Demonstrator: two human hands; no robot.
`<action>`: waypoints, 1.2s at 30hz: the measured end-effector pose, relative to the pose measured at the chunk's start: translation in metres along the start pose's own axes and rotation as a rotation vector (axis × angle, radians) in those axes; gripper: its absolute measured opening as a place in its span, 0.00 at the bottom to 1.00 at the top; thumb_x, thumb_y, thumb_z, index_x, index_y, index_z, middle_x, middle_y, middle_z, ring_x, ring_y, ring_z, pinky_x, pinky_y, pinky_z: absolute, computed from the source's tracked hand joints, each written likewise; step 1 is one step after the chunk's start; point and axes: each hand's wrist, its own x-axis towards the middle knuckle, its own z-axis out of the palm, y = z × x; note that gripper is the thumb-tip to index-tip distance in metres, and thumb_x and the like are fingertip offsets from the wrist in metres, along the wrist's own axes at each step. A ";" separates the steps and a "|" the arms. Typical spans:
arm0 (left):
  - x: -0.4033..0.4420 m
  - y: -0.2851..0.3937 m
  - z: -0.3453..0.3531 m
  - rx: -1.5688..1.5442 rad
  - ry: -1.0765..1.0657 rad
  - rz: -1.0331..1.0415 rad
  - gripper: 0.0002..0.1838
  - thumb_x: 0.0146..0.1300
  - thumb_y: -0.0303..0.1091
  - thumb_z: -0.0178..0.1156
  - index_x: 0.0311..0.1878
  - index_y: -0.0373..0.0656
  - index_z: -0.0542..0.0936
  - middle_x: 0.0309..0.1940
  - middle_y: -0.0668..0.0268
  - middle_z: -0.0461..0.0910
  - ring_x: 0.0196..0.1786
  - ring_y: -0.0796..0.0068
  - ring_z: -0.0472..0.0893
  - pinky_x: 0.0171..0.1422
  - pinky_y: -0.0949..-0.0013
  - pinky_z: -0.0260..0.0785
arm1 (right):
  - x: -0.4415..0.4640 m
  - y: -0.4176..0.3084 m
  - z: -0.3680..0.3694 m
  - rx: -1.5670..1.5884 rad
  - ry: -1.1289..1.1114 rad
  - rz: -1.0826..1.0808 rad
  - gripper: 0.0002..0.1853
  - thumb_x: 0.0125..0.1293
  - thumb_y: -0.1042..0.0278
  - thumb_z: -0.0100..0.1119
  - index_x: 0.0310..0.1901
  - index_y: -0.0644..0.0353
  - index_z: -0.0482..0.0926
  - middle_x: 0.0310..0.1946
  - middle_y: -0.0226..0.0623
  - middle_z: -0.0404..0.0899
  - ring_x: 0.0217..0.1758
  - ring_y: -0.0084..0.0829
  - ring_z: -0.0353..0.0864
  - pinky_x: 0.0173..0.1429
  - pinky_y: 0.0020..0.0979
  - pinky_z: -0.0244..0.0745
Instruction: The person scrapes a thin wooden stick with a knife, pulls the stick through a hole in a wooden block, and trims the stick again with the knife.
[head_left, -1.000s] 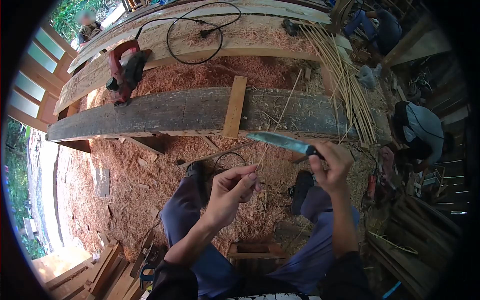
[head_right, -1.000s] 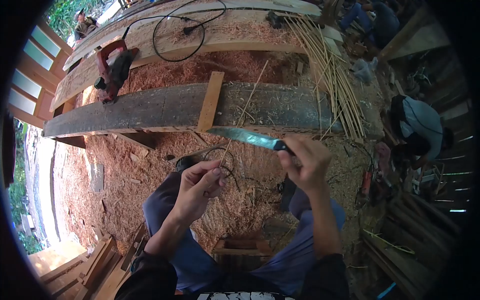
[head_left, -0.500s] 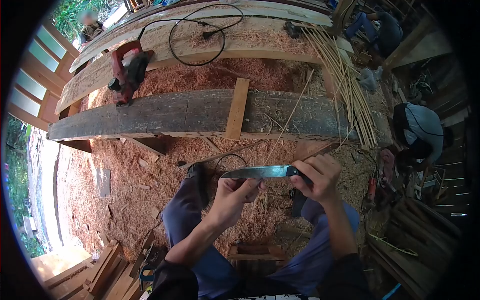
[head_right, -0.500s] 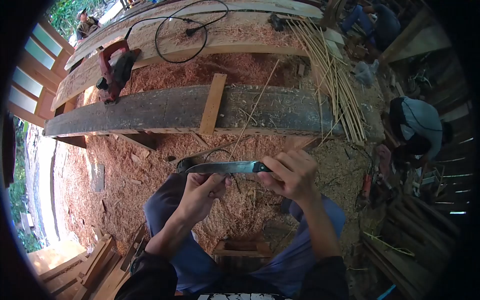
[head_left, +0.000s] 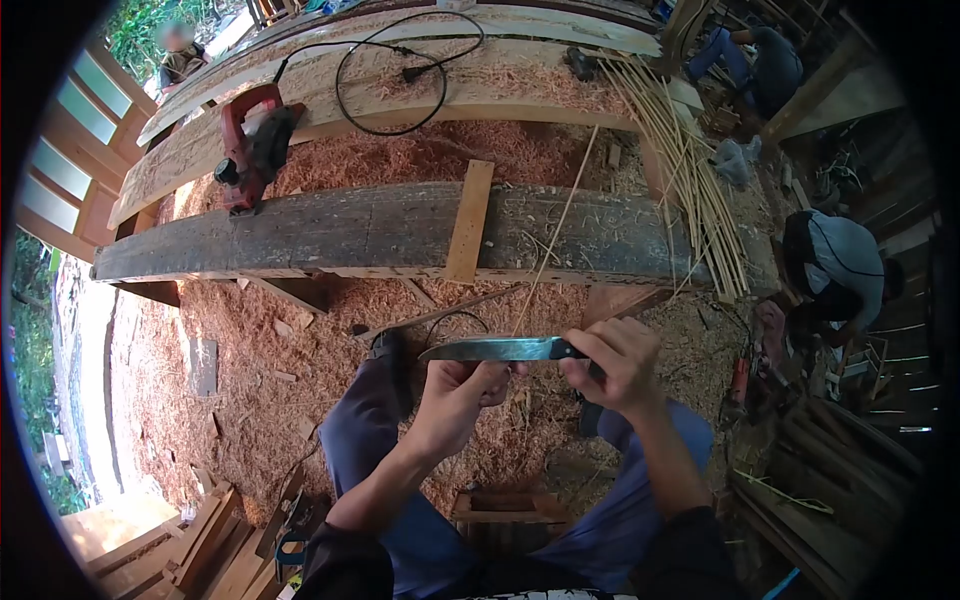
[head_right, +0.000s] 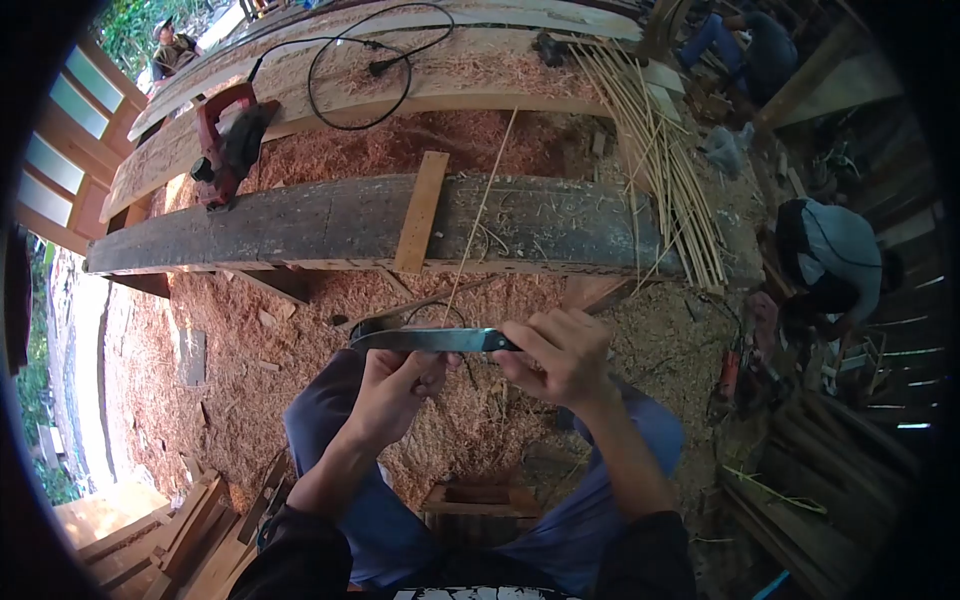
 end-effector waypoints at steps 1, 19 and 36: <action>0.000 0.001 0.002 0.005 0.033 -0.006 0.09 0.79 0.29 0.57 0.52 0.37 0.84 0.38 0.65 0.85 0.27 0.89 0.64 0.30 0.78 0.56 | 0.001 -0.001 0.001 0.006 0.006 -0.002 0.15 0.70 0.47 0.65 0.38 0.51 0.86 0.20 0.23 0.74 0.20 0.23 0.73 0.24 0.31 0.62; -0.005 0.000 0.003 0.129 -0.065 0.008 0.11 0.81 0.30 0.53 0.53 0.32 0.82 0.36 0.66 0.83 0.26 0.90 0.64 0.28 0.78 0.55 | -0.003 0.002 -0.011 0.086 -0.037 0.023 0.16 0.70 0.50 0.62 0.37 0.55 0.85 0.20 0.29 0.75 0.19 0.29 0.74 0.25 0.34 0.65; -0.006 0.001 0.002 0.196 -0.053 0.037 0.15 0.81 0.27 0.51 0.64 0.34 0.79 0.33 0.64 0.82 0.24 0.87 0.62 0.27 0.78 0.53 | 0.001 0.023 -0.011 -0.028 0.146 0.076 0.24 0.77 0.38 0.52 0.33 0.48 0.84 0.17 0.21 0.72 0.16 0.18 0.68 0.20 0.29 0.62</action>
